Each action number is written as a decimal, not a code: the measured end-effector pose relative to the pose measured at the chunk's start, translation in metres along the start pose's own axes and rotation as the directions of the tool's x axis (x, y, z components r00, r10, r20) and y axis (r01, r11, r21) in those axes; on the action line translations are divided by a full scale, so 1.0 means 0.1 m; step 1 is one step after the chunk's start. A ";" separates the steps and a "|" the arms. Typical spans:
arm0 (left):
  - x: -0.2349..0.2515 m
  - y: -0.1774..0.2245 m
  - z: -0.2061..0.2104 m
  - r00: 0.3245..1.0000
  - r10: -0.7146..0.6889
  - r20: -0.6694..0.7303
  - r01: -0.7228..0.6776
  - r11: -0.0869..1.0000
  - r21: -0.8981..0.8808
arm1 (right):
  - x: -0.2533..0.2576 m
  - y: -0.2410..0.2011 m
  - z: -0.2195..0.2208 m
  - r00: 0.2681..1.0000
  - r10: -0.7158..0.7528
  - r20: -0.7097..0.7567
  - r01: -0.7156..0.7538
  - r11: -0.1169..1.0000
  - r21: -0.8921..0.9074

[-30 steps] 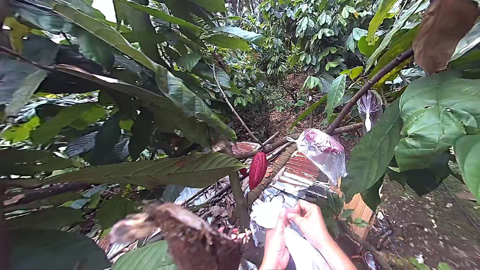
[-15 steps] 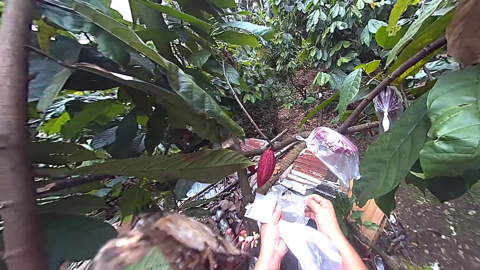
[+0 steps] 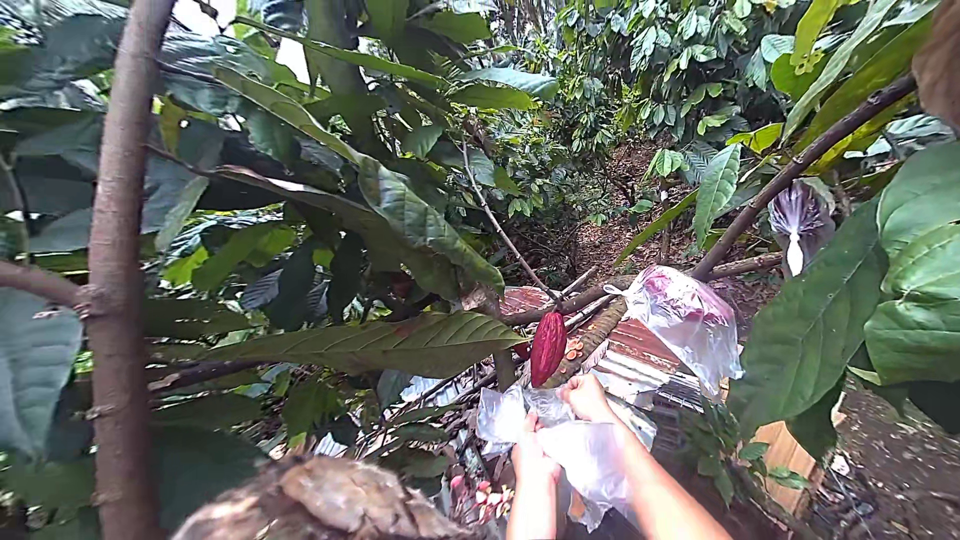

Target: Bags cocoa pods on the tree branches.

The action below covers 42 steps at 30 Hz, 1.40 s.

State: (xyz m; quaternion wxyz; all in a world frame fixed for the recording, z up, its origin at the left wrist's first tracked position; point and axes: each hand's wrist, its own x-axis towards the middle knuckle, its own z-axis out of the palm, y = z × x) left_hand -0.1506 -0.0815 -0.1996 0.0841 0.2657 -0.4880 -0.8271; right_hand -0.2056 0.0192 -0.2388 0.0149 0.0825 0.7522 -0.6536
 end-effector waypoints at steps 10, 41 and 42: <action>0.30 0.16 0.25 0.996 0.077 -0.037 -0.078 0.996 -0.034 | 0.36 -0.24 0.06 0.994 0.079 -0.076 -0.047 0.934 0.355; 0.19 0.94 1.27 0.884 0.405 0.231 -0.440 0.561 0.701 | 0.22 -0.71 -0.57 0.986 -0.043 -0.163 0.055 0.996 0.070; 0.14 1.00 1.34 0.875 0.414 0.250 -0.462 0.560 0.688 | 0.21 -0.75 -0.60 0.985 -0.067 -0.156 0.067 0.998 -0.002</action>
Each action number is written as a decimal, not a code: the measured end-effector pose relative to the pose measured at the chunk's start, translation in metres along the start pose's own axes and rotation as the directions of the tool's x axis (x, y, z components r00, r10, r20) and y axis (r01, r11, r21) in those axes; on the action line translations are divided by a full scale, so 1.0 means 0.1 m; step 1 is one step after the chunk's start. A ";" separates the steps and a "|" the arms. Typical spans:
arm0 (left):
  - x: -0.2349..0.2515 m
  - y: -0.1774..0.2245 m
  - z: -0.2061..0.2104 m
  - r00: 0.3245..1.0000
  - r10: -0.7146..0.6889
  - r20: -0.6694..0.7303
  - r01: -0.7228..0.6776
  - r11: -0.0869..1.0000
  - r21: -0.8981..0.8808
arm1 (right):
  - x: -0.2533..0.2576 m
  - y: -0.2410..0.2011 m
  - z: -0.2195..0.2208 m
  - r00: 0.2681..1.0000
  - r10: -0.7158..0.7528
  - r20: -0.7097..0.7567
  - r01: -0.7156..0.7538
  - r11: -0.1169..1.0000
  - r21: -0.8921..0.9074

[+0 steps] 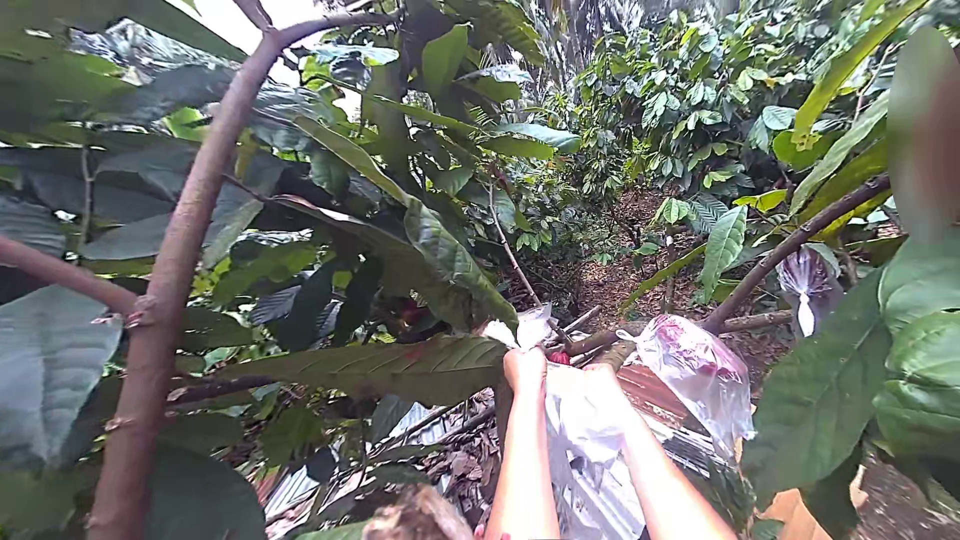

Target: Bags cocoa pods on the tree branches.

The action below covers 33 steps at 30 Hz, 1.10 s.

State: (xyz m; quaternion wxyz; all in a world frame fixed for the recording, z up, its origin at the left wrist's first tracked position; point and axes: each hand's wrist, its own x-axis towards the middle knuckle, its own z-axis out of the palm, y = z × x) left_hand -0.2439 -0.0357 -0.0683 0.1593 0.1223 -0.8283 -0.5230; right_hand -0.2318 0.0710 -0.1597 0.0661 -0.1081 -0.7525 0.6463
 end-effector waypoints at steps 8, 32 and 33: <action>-0.01 -0.03 0.11 0.998 0.046 0.050 -0.040 0.992 -0.122 | -0.21 -0.31 -0.41 0.970 0.161 -0.180 0.056 0.575 0.816; 0.08 -0.32 0.04 0.918 0.111 0.381 -0.126 0.992 0.015 | -0.15 0.17 -0.10 0.841 -0.247 -0.481 0.431 0.844 0.320; 0.06 -0.29 0.05 0.925 0.062 0.375 -0.053 0.998 -0.032 | -0.09 0.22 -0.04 0.839 -0.232 -0.493 0.411 0.863 0.294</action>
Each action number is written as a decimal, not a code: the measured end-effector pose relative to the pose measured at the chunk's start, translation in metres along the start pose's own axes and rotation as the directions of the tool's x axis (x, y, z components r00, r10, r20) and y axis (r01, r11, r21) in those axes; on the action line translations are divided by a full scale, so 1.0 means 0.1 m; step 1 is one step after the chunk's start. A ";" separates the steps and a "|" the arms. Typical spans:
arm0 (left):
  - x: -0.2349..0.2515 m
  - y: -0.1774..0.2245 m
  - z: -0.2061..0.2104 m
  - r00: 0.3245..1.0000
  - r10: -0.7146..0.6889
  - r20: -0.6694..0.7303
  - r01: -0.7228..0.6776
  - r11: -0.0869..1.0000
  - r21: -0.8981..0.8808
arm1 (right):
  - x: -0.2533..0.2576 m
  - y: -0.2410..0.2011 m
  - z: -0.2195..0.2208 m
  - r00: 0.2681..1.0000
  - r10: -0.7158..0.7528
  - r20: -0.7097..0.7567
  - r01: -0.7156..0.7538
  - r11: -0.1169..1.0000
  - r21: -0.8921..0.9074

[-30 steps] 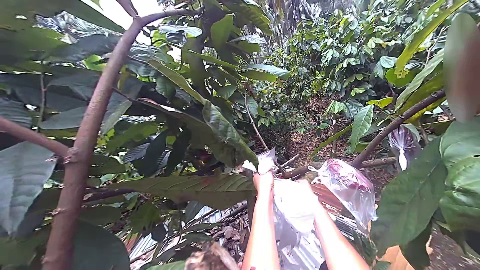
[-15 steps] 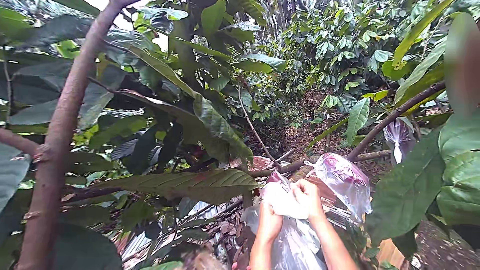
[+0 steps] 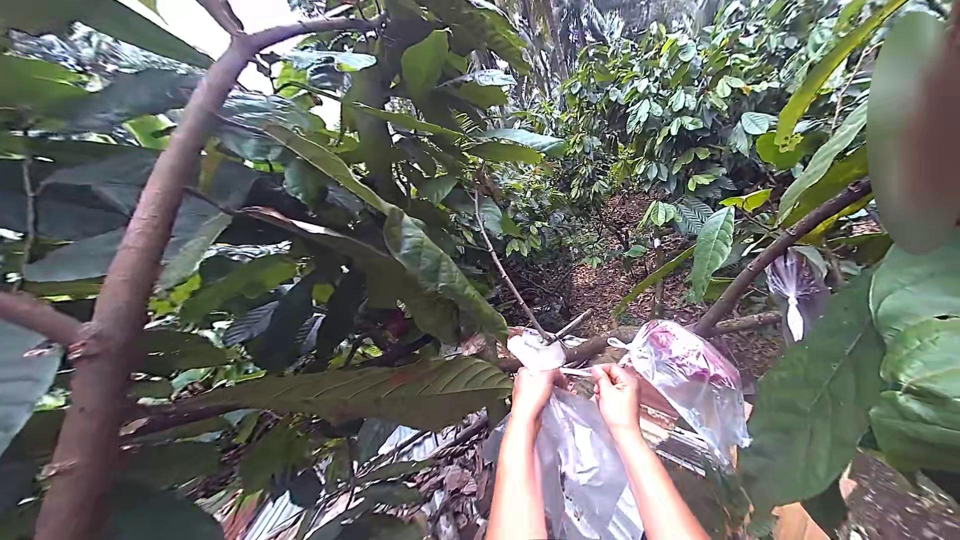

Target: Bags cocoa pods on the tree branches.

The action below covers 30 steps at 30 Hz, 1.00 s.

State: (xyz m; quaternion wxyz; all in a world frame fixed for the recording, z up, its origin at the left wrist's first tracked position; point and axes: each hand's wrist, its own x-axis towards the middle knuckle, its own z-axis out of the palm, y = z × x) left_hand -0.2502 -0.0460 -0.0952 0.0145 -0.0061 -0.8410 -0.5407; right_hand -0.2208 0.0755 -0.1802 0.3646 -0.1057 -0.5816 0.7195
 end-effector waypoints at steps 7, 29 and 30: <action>-0.07 0.13 0.01 0.990 -0.140 0.007 0.132 0.916 -0.379 | -0.38 0.13 0.26 0.881 -0.434 0.188 0.463 0.711 -0.529; 0.02 -0.19 -0.06 0.961 0.273 -0.049 -0.276 0.958 -0.071 | 0.12 -0.36 0.28 0.903 -0.087 0.420 0.175 0.969 -0.176; 0.05 -0.21 -0.05 0.957 0.285 -0.052 -0.288 0.957 -0.040 | 0.11 -0.33 0.29 0.910 -0.130 0.394 0.218 0.958 -0.188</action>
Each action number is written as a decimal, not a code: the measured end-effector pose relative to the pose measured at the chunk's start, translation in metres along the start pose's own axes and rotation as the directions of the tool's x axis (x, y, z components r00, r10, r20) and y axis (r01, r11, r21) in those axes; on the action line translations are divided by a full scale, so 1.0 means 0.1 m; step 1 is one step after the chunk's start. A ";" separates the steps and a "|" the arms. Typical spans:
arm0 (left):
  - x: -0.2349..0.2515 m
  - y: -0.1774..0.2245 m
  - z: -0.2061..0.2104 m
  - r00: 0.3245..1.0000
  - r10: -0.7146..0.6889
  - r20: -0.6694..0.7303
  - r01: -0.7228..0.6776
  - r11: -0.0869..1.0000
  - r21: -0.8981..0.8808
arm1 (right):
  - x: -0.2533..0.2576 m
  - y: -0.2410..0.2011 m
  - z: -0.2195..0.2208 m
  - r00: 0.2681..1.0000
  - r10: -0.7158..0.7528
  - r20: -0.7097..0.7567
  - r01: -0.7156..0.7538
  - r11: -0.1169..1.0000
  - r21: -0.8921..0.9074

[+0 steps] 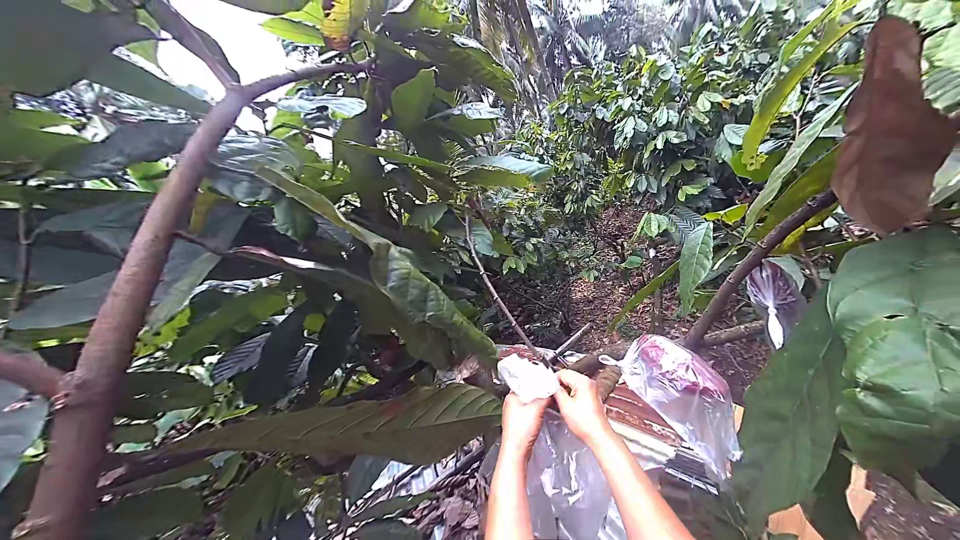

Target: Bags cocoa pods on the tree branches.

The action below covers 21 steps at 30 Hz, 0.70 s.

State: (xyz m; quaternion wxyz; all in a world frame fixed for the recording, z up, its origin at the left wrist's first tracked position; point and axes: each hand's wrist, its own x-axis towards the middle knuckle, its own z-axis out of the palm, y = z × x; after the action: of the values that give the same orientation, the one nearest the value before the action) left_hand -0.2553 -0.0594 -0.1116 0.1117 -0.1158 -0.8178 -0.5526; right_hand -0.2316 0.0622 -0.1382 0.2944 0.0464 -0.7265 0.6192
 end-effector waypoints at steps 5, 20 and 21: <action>0.07 0.02 -0.01 0.994 0.060 0.097 -0.078 0.977 0.200 | -0.03 0.08 0.07 0.949 -0.275 -0.156 0.238 0.945 -0.223; -0.03 -0.04 -0.01 0.987 0.161 -0.029 -0.160 0.986 0.036 | -0.06 -0.02 0.08 0.951 0.309 -0.006 -0.281 0.872 0.402; -0.04 -0.06 0.01 0.990 0.132 -0.040 -0.135 0.988 -0.081 | -0.05 -0.07 0.06 0.918 0.393 0.053 -0.365 0.783 0.504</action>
State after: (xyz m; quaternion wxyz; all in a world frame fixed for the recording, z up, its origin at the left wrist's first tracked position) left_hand -0.2536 -0.0609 -0.1182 0.1575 -0.1655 -0.7823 -0.5794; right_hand -0.2269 0.0533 -0.1353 0.1613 -0.0420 -0.5253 0.8344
